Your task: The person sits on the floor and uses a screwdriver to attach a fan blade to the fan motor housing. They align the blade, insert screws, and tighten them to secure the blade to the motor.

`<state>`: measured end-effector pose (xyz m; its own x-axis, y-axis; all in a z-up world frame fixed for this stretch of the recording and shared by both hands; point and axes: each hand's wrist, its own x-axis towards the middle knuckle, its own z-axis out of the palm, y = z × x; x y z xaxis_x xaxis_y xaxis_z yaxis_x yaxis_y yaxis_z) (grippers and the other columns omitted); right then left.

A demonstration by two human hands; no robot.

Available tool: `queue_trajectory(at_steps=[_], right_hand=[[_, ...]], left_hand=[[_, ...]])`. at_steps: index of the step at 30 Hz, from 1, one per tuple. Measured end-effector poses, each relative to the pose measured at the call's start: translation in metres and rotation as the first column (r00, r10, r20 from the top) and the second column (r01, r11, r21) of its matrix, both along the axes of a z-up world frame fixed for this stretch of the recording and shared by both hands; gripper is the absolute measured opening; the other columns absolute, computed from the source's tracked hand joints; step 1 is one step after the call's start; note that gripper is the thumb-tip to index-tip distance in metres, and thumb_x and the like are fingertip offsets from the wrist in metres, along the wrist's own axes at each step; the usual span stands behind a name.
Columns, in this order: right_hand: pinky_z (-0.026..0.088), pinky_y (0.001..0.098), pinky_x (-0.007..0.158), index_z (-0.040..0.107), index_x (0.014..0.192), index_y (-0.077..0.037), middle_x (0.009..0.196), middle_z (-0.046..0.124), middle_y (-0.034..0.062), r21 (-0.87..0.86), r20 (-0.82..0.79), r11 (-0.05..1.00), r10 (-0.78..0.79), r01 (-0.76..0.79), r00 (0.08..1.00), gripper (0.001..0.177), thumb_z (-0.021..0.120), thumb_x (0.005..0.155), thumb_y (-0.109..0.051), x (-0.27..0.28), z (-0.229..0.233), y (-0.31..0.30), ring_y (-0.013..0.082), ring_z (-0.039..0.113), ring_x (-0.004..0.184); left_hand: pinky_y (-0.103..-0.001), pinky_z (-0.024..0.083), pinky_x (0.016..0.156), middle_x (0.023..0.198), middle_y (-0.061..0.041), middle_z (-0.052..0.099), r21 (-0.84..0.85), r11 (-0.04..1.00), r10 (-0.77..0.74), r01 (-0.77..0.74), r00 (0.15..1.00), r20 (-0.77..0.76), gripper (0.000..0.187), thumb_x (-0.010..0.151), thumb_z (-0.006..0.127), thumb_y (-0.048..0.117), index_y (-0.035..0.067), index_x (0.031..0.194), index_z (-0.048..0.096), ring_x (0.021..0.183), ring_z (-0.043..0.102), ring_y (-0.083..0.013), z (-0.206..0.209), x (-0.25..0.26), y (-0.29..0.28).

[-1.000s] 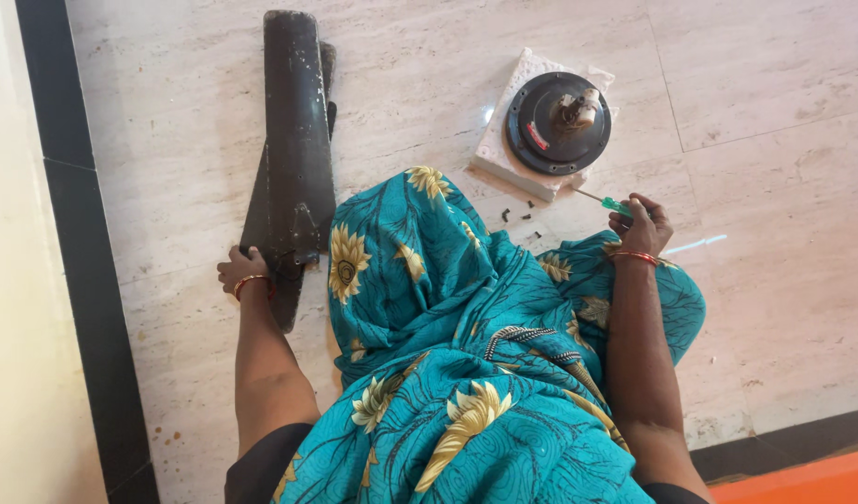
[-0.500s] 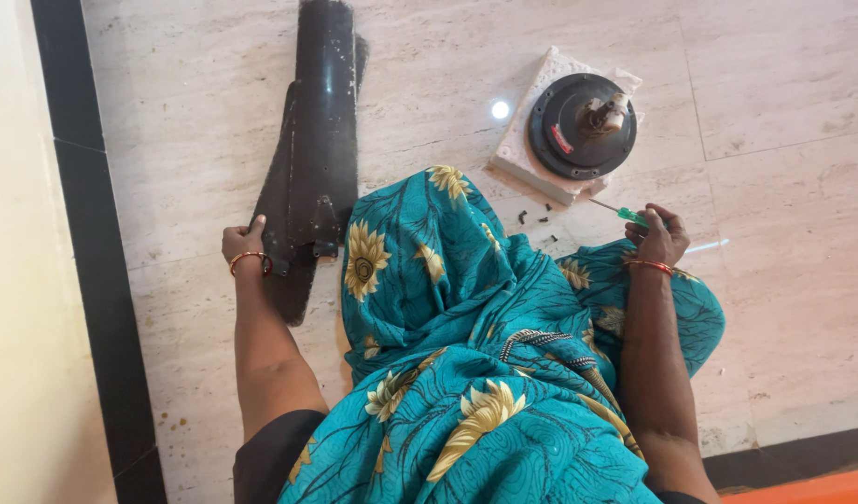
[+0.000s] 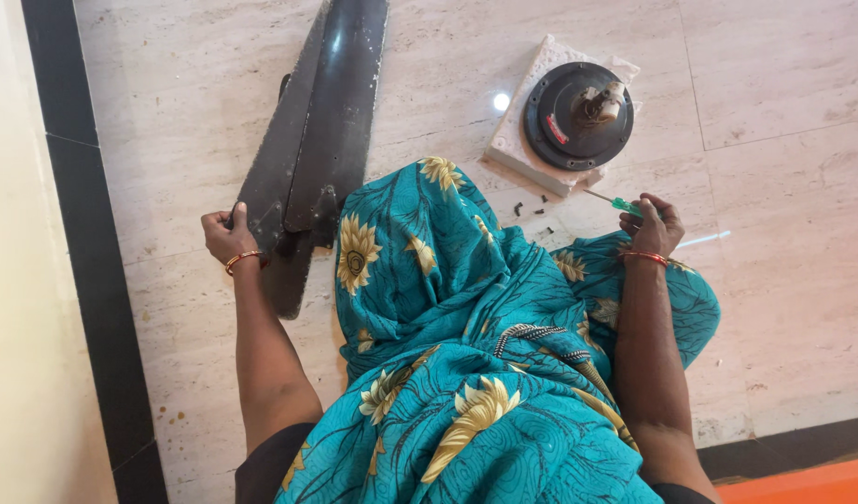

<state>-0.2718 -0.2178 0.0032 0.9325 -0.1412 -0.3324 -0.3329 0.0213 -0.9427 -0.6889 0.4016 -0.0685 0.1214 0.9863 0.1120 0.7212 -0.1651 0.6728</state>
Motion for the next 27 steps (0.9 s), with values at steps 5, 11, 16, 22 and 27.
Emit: queue_trajectory(at_steps=[5, 11, 16, 22, 27], right_hand=[[0.059, 0.0265, 0.053, 0.068, 0.110, -0.001, 0.090, 0.072, 0.0105, 0.003, -0.001, 1.000, 0.009, -0.009, 1.000, 0.012, 0.068, 0.099, -0.007, -0.002, 0.003, 0.004, 0.0166, 0.070, 0.062], [0.059, 0.0261, 0.053, 0.068, 0.110, -0.001, 0.091, 0.072, 0.0103, -0.003, 0.004, 1.000, 0.013, -0.013, 1.000, 0.012, 0.067, 0.100, -0.008, -0.003, 0.008, 0.007, 0.0161, 0.070, 0.062], [0.059, 0.0259, 0.053, 0.069, 0.110, -0.001, 0.091, 0.072, 0.0101, -0.003, 0.001, 1.000, 0.018, -0.018, 1.000, 0.012, 0.068, 0.100, -0.008, -0.004, 0.008, 0.007, 0.0159, 0.070, 0.062], [0.060, 0.0266, 0.053, 0.069, 0.110, -0.001, 0.090, 0.072, 0.0103, -0.004, -0.003, 1.000, 0.030, -0.030, 1.000, 0.012, 0.068, 0.100, -0.007, -0.003, 0.009, 0.009, 0.0162, 0.070, 0.063], [0.059, 0.0264, 0.052, 0.068, 0.110, -0.001, 0.090, 0.072, 0.0102, 0.004, -0.011, 1.000, 0.018, -0.018, 1.000, 0.012, 0.068, 0.099, -0.008, -0.002, 0.008, 0.010, 0.0162, 0.070, 0.061]], left_hand=[[-0.041, 0.050, 0.068, 0.079, -0.006, 0.063, 0.061, 0.998, -0.041, 0.036, 0.996, 0.079, 0.039, 0.090, 0.090, 0.030, 0.006, 0.089, 0.058, 0.069, 0.059, -0.0249, 0.014, 0.006, -0.005], [-0.044, 0.050, 0.068, 0.079, -0.006, 0.063, 0.175, 0.984, -0.046, 0.036, 0.997, 0.054, 0.039, 0.092, 0.089, 0.027, 0.006, 0.090, 0.056, 0.070, 0.061, -0.0254, 0.029, 0.008, -0.011], [-0.044, 0.051, 0.066, 0.080, -0.006, 0.063, 0.238, 0.969, -0.074, 0.061, 0.996, 0.046, 0.037, 0.095, 0.086, 0.028, 0.007, 0.092, 0.056, 0.070, 0.063, -0.0273, 0.039, 0.007, -0.021], [-0.045, 0.051, 0.064, 0.081, -0.008, 0.067, 0.174, 0.980, -0.077, 0.098, 0.989, -0.124, 0.037, 0.099, 0.082, 0.036, 0.009, 0.094, 0.058, 0.070, 0.067, -0.0299, 0.050, 0.003, -0.040], [-0.047, 0.051, 0.064, 0.092, -0.011, 0.071, 0.136, 0.966, -0.163, 0.222, 0.924, -0.346, 0.034, 0.099, 0.079, 0.037, 0.008, 0.099, 0.062, 0.077, 0.068, -0.0330, 0.060, 0.003, -0.038]])
